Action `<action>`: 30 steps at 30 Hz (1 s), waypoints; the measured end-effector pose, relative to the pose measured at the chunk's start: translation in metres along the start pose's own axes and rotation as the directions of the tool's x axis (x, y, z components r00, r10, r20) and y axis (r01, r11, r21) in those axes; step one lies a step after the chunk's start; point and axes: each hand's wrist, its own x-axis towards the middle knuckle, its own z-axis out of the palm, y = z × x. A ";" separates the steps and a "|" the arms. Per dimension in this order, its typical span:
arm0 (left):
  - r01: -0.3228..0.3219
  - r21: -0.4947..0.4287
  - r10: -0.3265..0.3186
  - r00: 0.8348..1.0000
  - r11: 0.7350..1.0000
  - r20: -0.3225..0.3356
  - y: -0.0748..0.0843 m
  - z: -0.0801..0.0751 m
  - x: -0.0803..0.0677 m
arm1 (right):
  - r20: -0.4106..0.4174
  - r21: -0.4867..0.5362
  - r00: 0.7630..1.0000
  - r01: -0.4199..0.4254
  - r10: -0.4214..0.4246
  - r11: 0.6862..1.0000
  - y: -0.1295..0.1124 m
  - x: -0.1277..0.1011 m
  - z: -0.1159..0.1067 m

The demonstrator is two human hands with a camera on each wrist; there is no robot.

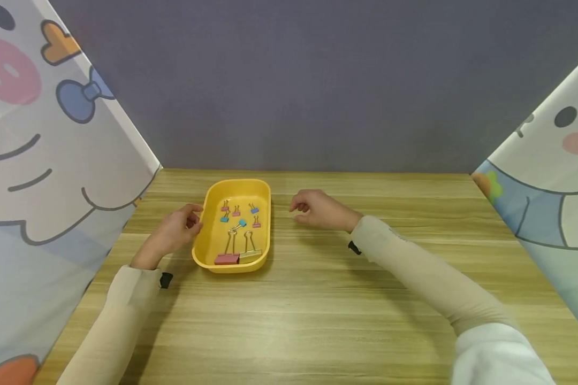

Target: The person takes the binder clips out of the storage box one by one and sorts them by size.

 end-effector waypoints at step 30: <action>-0.013 -0.014 0.013 1.000 1.000 -0.028 -0.003 0.002 -0.001 | 0.144 0.071 0.972 0.178 -0.187 0.981 -0.055 0.047 0.036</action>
